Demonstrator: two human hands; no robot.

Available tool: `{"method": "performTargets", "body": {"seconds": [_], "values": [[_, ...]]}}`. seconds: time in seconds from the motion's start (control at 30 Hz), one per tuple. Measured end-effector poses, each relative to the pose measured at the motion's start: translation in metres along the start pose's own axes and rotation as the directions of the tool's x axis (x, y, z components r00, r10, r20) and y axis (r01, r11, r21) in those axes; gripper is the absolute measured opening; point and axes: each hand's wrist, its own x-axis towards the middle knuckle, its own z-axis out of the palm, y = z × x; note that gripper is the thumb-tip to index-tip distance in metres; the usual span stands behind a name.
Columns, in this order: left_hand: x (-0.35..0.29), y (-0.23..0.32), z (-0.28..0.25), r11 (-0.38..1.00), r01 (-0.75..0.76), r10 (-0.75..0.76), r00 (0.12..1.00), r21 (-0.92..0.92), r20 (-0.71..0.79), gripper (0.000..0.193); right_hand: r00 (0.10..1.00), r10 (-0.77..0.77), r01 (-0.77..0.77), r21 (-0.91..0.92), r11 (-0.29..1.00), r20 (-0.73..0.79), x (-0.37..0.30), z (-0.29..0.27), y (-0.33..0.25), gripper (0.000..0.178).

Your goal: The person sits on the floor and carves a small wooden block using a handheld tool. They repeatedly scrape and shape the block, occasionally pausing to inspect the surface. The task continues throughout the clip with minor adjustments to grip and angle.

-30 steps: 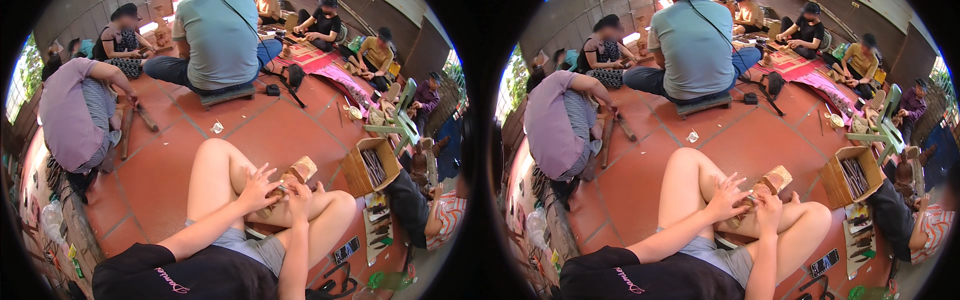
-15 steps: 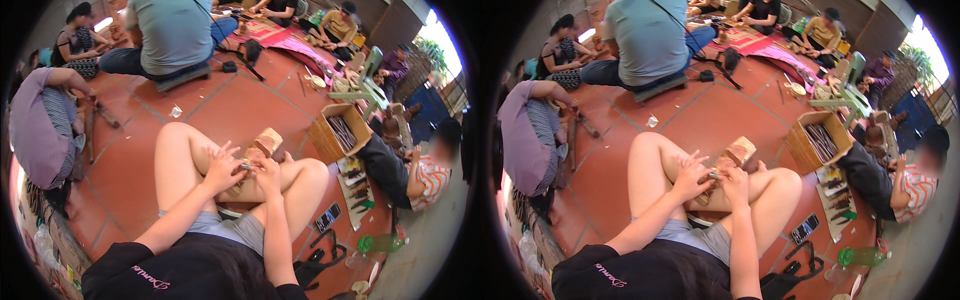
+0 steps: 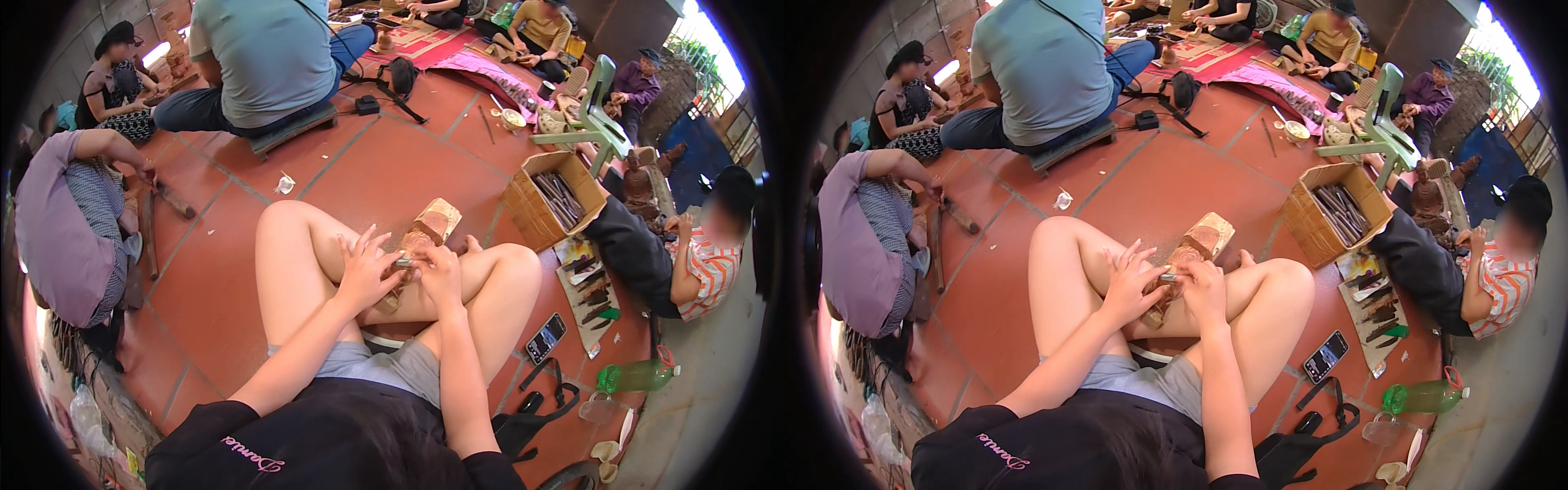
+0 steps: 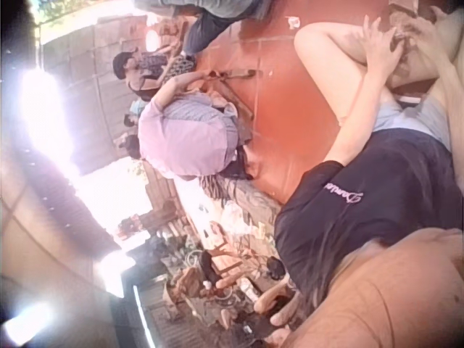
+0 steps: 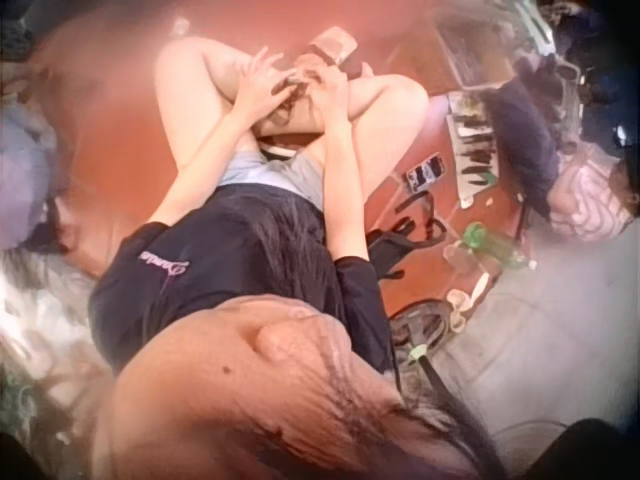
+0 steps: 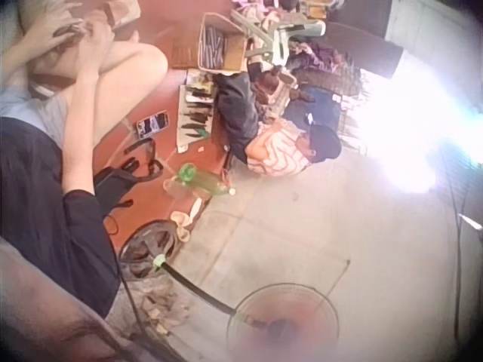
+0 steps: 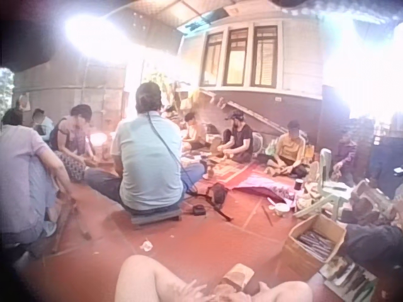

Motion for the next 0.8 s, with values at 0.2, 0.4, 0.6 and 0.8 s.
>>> {"method": "performTargets", "body": {"seconds": [0.2, 0.4, 0.6, 0.8], "values": [[0.0030, 0.0033, -0.0013, 1.000, 0.016, -0.015, 0.999, 0.018, -0.046, 0.036, 0.999, 0.045, -0.047, 0.096, 0.994, 0.023, 0.0047, 0.0029, 0.0031, 0.017], [0.0022, 0.0026, -0.0023, 0.999, 0.015, -0.017, 0.999, 0.042, 0.045, 0.040, 0.998, -0.046, 0.047, 0.039, 0.998, -0.031, 0.0006, 0.0010, 0.0018, 0.021], [0.0027, 0.0033, -0.0009, 0.995, 0.020, -0.025, 0.999, 0.097, 0.047, 0.050, 0.996, -0.018, 0.022, 0.044, 0.999, -0.084, 0.0025, 0.0007, 0.0002, 0.020], [0.0001, -0.0001, 0.0015, 0.997, -0.023, 0.019, 0.998, 0.074, 0.054, 0.039, 0.998, 0.029, -0.034, 0.106, 0.994, 0.051, 0.0008, -0.0040, 0.0051, 0.021]]}}
